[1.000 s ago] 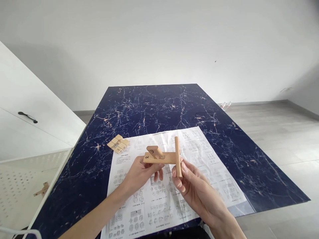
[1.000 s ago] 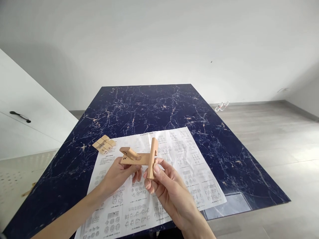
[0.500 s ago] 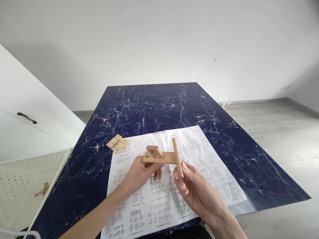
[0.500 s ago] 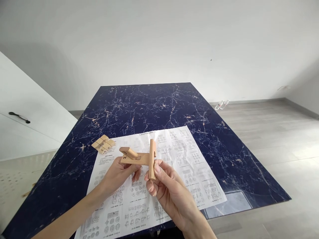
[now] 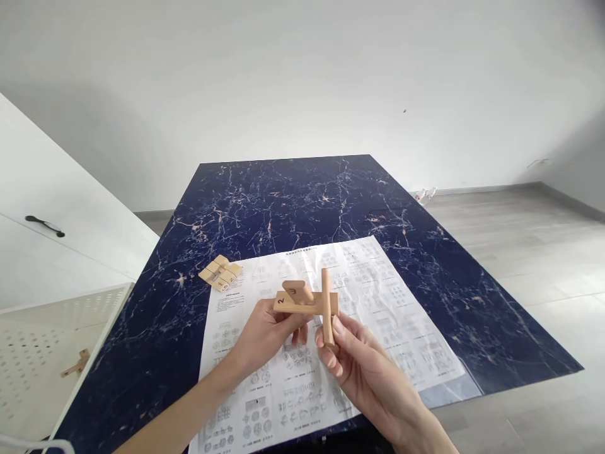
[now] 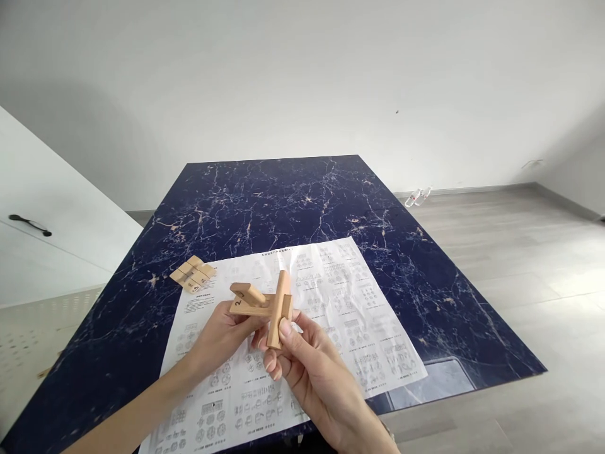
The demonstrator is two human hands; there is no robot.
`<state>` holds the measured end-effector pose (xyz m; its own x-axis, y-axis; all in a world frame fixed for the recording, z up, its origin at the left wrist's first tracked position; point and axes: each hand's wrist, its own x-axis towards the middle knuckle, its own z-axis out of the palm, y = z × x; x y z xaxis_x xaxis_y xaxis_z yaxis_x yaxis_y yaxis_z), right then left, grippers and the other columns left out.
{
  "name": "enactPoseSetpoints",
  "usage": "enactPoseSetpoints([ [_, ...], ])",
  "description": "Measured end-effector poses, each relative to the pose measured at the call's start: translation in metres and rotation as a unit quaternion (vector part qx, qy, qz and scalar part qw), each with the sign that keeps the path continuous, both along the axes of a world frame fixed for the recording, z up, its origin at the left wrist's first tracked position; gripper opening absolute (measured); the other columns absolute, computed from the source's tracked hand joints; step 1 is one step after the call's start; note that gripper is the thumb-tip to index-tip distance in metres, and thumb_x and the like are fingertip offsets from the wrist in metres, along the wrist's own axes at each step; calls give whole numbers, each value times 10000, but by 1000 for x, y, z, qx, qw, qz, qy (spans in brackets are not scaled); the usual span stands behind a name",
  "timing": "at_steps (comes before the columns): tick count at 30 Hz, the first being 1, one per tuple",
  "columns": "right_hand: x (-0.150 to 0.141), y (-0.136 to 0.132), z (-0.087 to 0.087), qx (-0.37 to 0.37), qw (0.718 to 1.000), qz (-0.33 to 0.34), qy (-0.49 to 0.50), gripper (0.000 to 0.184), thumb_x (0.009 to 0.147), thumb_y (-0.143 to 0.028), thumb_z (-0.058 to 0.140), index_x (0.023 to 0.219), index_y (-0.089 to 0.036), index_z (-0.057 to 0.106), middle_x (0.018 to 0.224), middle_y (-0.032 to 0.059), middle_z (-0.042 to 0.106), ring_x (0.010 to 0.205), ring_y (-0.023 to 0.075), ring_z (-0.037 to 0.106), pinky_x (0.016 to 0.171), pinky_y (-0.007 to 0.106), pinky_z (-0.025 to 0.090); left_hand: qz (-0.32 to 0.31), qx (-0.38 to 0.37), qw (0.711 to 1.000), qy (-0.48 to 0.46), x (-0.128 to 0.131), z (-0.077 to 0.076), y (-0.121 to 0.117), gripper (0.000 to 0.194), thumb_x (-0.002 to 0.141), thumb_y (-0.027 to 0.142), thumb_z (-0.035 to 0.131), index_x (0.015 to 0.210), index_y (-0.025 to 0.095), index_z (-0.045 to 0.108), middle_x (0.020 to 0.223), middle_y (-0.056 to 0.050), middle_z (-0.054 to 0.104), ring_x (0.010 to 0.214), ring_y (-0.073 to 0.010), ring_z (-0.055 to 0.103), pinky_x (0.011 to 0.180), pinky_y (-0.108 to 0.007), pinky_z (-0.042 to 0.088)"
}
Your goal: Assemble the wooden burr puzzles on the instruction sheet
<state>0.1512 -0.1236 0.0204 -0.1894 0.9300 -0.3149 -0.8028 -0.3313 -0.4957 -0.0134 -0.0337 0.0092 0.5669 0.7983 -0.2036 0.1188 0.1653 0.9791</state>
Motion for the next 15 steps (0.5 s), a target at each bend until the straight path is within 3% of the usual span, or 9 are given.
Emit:
enactPoseSetpoints([
  [5, -12, -1, -8, 4, 1000, -2, -5, 268, 926, -361, 889, 971, -146, 736, 866, 17, 738, 673, 76, 669, 663, 182, 572, -12, -35, 999, -16, 6, 6, -5, 379, 891, 595, 788, 880, 217, 761, 579, 18, 649, 504, -172, 634, 515, -289, 530],
  [9, -19, 0, -9, 17, 1000, -5, -14, 284, 943, -389, 869, 955, -130, 754, 872, 31, 741, 657, 61, 639, 649, 161, 551, -16, -56, 998, -13, 3, 3, -6, 423, 920, 609, 748, 813, 200, 751, 545, 5, 649, 453, -168, 622, 482, -286, 523],
  [15, -22, -1, -1, -5, 998, -37, -43, 306, 930, -394, 882, 931, -127, 732, 839, 12, 712, 601, 31, 570, 580, 121, 475, -12, -20, 1000, 7, 0, 2, -5, 465, 931, 625, 719, 754, 197, 765, 558, -11, 670, 521, -181, 671, 538, -284, 544],
])
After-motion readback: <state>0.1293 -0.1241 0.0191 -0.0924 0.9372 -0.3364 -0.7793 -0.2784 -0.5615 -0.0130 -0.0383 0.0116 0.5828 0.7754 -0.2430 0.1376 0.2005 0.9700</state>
